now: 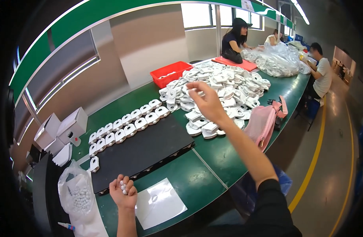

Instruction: Manually assemble small white light fixture housings by inserting small circular components and applying adhesive.

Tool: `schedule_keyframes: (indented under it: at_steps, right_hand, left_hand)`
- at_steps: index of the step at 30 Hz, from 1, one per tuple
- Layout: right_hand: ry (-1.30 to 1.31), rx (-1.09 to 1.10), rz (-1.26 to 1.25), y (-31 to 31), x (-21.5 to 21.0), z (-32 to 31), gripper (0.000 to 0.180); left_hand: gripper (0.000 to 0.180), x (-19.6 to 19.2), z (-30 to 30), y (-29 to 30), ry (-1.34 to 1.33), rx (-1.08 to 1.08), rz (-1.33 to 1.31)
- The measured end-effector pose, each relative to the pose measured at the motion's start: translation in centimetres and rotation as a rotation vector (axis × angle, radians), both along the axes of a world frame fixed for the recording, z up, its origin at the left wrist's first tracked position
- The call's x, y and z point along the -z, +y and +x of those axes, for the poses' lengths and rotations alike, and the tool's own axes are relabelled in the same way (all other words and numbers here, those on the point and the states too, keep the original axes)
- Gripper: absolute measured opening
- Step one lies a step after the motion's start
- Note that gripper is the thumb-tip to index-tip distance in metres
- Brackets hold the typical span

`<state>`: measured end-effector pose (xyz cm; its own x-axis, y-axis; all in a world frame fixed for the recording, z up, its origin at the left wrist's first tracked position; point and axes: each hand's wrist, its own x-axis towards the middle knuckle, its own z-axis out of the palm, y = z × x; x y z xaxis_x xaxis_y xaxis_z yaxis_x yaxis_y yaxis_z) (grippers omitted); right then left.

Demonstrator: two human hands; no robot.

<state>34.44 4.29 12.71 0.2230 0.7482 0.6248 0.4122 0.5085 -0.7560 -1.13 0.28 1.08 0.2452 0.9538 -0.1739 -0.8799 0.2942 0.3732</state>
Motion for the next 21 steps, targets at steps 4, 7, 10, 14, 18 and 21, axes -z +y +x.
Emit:
schedule_keyframes:
  at_steps: [4,7,10,14,18,21]
  right_hand:
    - [-1.034,0.572,-0.301,6.6,9.1,10.0,0.054]
    - [-1.124,0.369,-0.601,7.1,9.3,11.7,0.062]
    - [-1.119,0.327,-0.646,6.8,8.3,11.9,0.063]
    - [-1.158,0.456,-0.415,6.2,9.1,11.9,0.059]
    - [-1.154,0.177,-0.385,6.9,8.6,10.5,0.063]
    - [-1.256,0.217,-0.425,6.9,8.5,10.3,0.063]
  left_hand:
    - [0.014,0.4,0.8,0.6,0.02,0.08,-0.015]
    - [0.015,0.4,0.5,0.6,0.018,0.092,-0.024]
    - [0.013,0.2,0.3,0.5,0.025,0.112,-0.028]
    - [0.018,0.0,0.8,0.4,0.058,0.117,-0.005]
    - [0.028,0.6,0.8,0.3,0.117,0.117,0.031]
    - [0.03,0.7,0.9,0.5,0.096,0.139,0.068]
